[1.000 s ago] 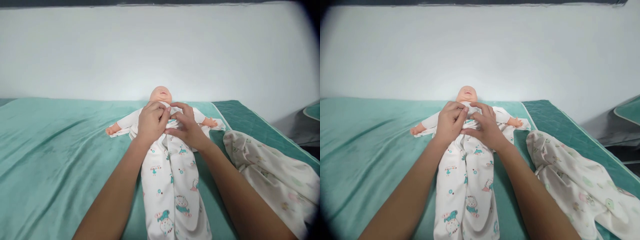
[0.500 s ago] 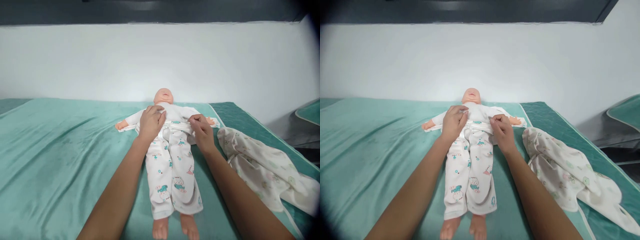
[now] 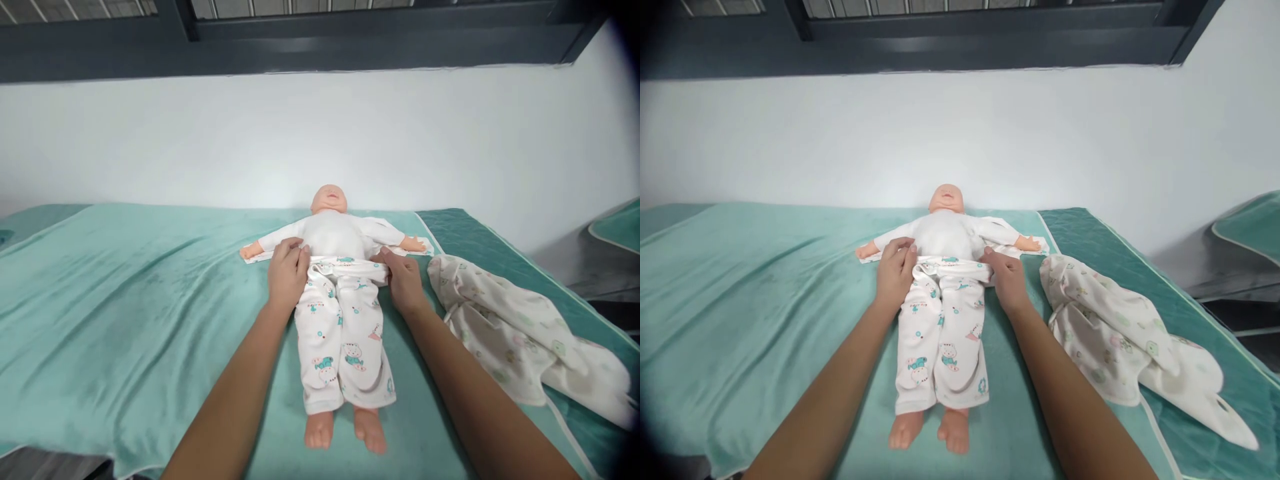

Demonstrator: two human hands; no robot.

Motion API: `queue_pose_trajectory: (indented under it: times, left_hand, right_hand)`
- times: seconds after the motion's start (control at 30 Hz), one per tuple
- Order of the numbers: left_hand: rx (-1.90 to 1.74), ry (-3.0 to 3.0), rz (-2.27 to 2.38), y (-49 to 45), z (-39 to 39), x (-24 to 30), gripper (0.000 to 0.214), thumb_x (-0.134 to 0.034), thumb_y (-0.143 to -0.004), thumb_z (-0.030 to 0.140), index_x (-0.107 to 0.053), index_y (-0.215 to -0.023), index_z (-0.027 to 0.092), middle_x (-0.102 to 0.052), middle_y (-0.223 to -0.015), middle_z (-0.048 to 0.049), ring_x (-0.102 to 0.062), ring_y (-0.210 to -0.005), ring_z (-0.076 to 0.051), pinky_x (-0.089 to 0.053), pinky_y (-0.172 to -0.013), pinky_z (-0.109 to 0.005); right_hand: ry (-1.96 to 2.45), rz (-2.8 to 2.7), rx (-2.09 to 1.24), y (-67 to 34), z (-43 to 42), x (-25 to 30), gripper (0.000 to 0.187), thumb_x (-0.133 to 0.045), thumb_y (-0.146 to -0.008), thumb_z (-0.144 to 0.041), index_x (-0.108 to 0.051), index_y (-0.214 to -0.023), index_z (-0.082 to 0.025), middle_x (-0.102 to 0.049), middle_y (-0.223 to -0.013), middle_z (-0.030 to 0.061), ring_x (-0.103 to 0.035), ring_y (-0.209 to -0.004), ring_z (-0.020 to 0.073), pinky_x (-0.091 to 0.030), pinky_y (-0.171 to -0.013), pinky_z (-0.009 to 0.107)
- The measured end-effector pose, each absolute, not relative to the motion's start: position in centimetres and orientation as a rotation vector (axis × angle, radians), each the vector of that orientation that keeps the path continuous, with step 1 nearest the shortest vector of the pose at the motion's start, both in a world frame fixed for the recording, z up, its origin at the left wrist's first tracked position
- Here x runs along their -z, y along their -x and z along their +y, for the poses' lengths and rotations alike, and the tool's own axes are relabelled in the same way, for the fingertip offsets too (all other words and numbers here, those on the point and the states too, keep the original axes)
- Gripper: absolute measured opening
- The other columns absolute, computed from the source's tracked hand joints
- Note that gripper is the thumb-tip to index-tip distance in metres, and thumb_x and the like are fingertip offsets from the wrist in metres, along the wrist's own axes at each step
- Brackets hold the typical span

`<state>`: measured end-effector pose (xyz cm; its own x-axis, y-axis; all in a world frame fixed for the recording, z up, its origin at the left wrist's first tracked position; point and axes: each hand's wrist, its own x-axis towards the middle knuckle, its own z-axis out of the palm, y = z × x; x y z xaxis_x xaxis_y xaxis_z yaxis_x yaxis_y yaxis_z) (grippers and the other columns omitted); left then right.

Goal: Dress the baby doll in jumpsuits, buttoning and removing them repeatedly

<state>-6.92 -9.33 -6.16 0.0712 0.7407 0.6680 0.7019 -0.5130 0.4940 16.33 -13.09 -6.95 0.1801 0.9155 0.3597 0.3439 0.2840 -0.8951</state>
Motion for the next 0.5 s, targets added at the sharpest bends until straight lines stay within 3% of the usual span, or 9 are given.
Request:
queue_pose_trajectory:
  times: [0.1, 0.2, 0.37, 0.5]
  left_hand:
    - [-1.449, -2.156, 1.568, 7.1, -10.7, 6.4, 0.037, -0.037, -0.1, 0.035, -0.066, -0.087, 0.018, -0.062, -0.115, -0.0086, -0.058, -0.111, -0.02, -0.046, -0.1, -0.037]
    - [-1.411, -2.112, 1.586, 7.2, -11.9, 6.5, 0.033, -0.037, -0.099, 0.033, -0.064, -0.086, 0.019, -0.06, -0.119, -0.0088, -0.057, -0.114, -0.021, -0.046, -0.102, -0.038]
    - [-1.39, -2.062, 1.564, 7.4, -12.8, 6.4, 0.032, -0.036, -0.099, 0.035, -0.062, -0.086, 0.021, -0.057, -0.122, -0.0084, -0.056, -0.115, -0.021, -0.045, -0.104, -0.038]
    - [-1.394, -1.99, 1.554, 7.5, -12.5, 6.5, 0.032, -0.038, -0.099, 0.035, -0.061, -0.082, 0.02, -0.058, -0.118, -0.0069, -0.057, -0.112, -0.02, -0.045, -0.101, -0.036]
  right_hand:
    - [1.343, -1.436, -0.622, -16.1, -13.3, 6.8, 0.056, -0.05, -0.091, -0.056, -0.032, -0.05, -0.021, -0.034, -0.048, -0.0036, -0.033, -0.051, 0.0113, -0.025, -0.051, 0.027]
    - [1.427, -1.559, -0.631, -16.3, -13.2, 6.8, 0.057, -0.047, -0.092, -0.059, -0.027, -0.055, -0.021, -0.028, -0.05, -0.0042, -0.028, -0.052, 0.0109, -0.019, -0.051, 0.028]
    - [1.419, -1.739, -0.656, -17.6, -12.7, 6.6, 0.051, -0.044, -0.094, -0.059, -0.037, -0.061, -0.02, -0.04, -0.059, -0.0032, -0.039, -0.062, 0.0131, -0.028, -0.059, 0.027]
    - [1.3, -1.893, -0.841, -18.6, -13.1, 5.9, 0.04, -0.053, -0.09, -0.055, -0.048, -0.07, -0.02, -0.05, -0.073, -0.0026, -0.045, -0.072, 0.0144, -0.035, -0.068, 0.026]
